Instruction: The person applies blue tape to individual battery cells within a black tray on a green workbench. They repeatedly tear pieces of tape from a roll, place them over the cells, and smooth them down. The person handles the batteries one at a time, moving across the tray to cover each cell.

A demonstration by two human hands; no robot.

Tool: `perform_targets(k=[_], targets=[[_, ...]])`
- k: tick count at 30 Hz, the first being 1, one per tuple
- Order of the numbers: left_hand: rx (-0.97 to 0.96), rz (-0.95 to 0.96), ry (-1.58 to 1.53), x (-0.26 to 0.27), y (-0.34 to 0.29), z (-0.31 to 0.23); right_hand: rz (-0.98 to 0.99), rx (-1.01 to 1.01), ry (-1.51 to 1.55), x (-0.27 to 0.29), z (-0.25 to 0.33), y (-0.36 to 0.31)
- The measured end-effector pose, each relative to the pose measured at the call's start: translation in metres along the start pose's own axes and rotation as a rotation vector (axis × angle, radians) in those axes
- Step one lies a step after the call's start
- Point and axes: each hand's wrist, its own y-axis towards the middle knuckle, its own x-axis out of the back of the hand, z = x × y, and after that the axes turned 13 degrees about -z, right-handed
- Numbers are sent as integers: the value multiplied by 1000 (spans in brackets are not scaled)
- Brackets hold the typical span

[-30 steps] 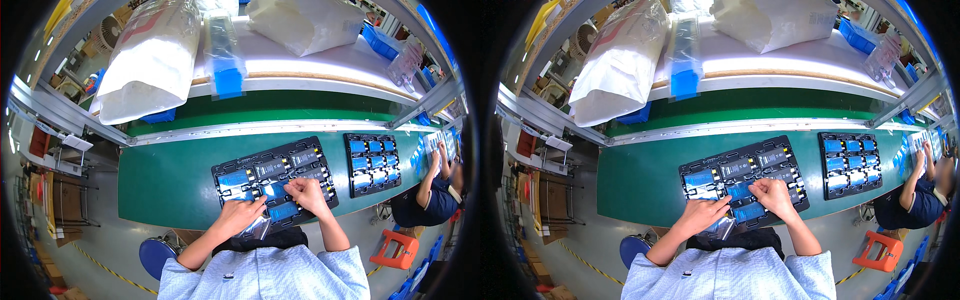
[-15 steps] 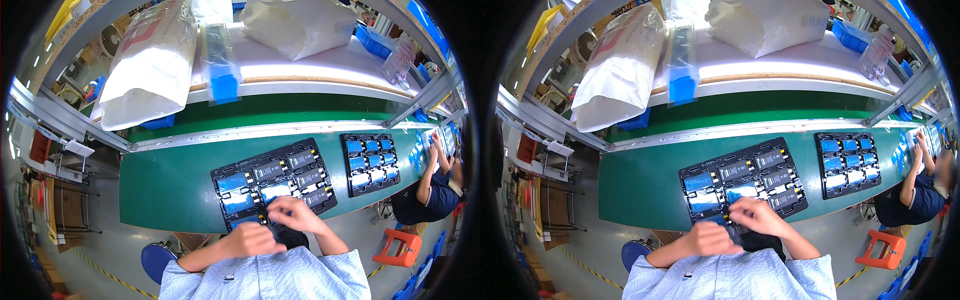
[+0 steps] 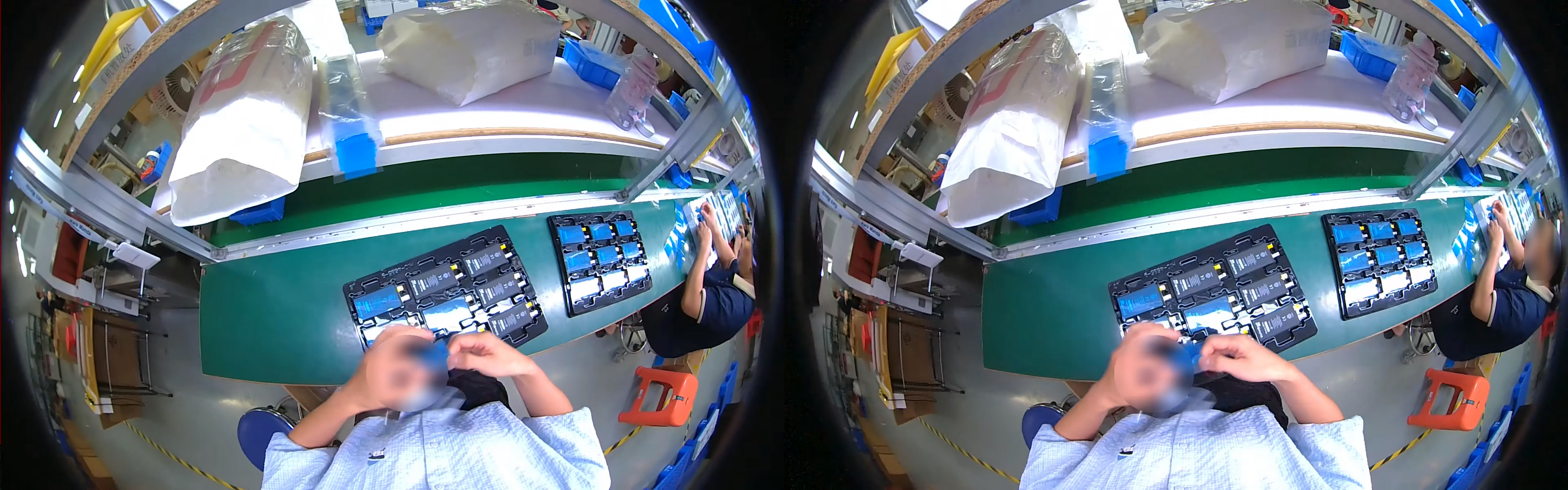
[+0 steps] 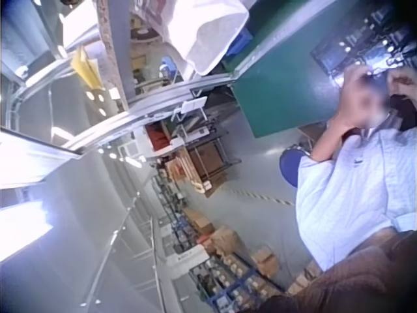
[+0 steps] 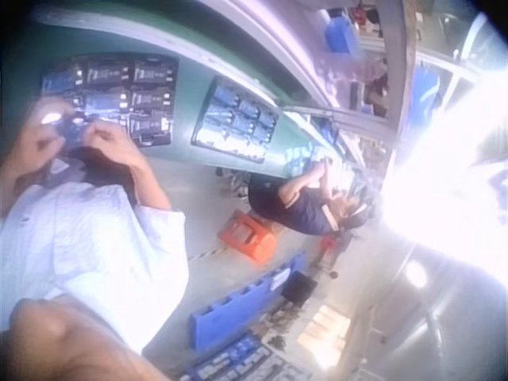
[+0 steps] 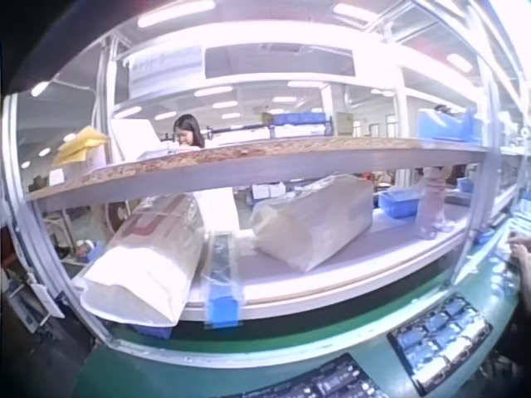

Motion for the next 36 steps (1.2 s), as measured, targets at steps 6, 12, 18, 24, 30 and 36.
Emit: perform_targets(k=[6,12,18,24,30,36], targets=[[359,150,115,4,-7,12,-71,84,-207,7,6,4],[358,153,118,-12,-11,17,-51,222,-365,2,12,5],[562,155,-31,-16,-8,9,-125,237,-520,2,16,0],[395,287,9,-20,-18,12,-53,345,-616,2,28,-2],[270,462,-2,-18,-17,11,35,292,-433,4,22,-4],[866,304,-715,-8,-25,14,-99,440,-433,-5,33,-17]])
